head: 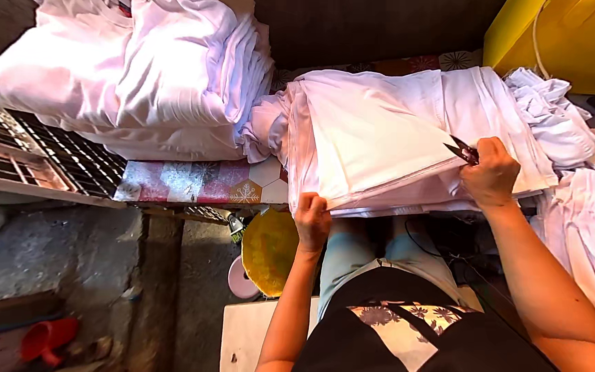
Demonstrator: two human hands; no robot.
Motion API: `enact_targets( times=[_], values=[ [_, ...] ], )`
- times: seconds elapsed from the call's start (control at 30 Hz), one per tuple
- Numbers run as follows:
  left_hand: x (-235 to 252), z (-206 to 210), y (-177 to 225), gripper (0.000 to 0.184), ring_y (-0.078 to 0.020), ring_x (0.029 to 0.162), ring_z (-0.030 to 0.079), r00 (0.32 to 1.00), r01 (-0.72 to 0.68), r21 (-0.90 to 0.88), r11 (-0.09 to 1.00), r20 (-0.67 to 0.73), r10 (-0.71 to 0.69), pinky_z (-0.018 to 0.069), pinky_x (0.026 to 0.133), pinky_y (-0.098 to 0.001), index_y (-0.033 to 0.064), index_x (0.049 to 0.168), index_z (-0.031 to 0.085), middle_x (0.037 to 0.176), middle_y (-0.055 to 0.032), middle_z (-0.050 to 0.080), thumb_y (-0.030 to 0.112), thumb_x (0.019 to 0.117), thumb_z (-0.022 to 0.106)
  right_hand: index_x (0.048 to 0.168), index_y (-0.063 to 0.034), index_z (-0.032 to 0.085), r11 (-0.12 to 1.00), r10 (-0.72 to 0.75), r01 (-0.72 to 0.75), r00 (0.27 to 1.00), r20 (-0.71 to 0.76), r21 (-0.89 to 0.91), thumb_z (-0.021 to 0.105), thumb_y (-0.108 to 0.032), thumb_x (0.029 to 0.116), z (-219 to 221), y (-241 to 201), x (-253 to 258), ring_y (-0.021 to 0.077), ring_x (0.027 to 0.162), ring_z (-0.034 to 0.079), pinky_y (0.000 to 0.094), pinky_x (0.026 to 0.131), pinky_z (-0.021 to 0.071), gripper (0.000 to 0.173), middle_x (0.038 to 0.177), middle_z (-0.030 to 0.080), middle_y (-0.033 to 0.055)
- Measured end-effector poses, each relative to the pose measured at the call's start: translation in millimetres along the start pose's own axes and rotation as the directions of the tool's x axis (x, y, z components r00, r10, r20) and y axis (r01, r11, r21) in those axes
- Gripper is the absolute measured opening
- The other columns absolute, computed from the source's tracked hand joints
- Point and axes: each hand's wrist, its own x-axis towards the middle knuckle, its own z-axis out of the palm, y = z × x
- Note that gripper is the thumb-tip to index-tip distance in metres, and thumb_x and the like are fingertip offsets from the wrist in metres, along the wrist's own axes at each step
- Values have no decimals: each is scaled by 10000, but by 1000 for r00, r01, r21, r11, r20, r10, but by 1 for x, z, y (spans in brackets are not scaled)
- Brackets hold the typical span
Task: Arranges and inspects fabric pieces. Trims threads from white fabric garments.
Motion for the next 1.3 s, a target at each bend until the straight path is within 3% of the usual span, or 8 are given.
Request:
enact_targets(
  times=[0.07,0.13,0.3,0.43,0.6,0.77,1.07,1.3],
  values=[
    [-19,-6,-5,100,-346,887,689,944,9,98,995,329,-41,592,740,-457,-25,831,694,959,-204,670,-65,880,617,1089,102,636,979,198,-173,936,291,-108,670,-79,948,-12,11,-11,580,937,641,738,686,475,232,1109,624,354],
    [-41,-15,-10,143,-379,986,682,869,113,120,986,469,-156,582,826,-496,-31,875,718,1029,-216,683,-65,891,580,1075,118,644,944,329,-320,903,277,-79,608,-50,953,-22,15,-28,560,992,638,731,779,467,210,1095,634,354],
    [-59,-17,14,100,-203,817,653,983,138,31,990,117,-141,562,751,-252,-58,941,687,945,-190,656,31,912,650,1148,90,669,846,178,-231,972,155,480,487,-59,1017,-25,-46,-55,224,680,596,406,661,520,269,863,669,208],
    [-32,9,29,355,-387,949,697,875,251,226,941,363,-321,580,815,-522,-57,1027,714,999,-226,694,280,920,746,1088,3,710,705,81,-312,927,365,636,541,-31,999,7,-87,-47,117,610,501,327,592,457,193,798,634,85],
    [-35,22,16,117,-335,877,717,841,330,153,932,400,-364,583,803,-511,-24,934,758,921,-183,719,85,908,722,970,-3,700,671,-81,-470,723,686,573,615,-158,1035,25,-112,-45,132,684,559,348,684,488,188,768,613,63],
    [-43,10,33,102,-215,805,736,894,319,27,947,324,-311,604,782,-371,11,919,778,871,-120,751,92,910,716,718,-50,607,652,-106,-583,563,820,484,621,-264,1043,38,-136,-50,43,544,461,252,580,402,390,593,517,-35],
    [-38,9,30,338,-242,659,654,911,300,125,946,255,-323,573,635,-401,-58,1085,697,946,-185,687,214,899,771,742,-40,626,550,-1,-687,567,823,474,642,-168,1021,63,-155,-63,39,537,478,253,595,421,307,588,554,-42],
    [-36,29,19,112,-289,867,725,922,267,118,956,259,-290,600,783,-430,16,953,777,938,-150,732,62,933,677,692,-60,605,472,1,-731,559,829,493,656,-156,1012,63,-152,-64,22,503,463,219,545,396,338,560,546,-53]
  ],
)
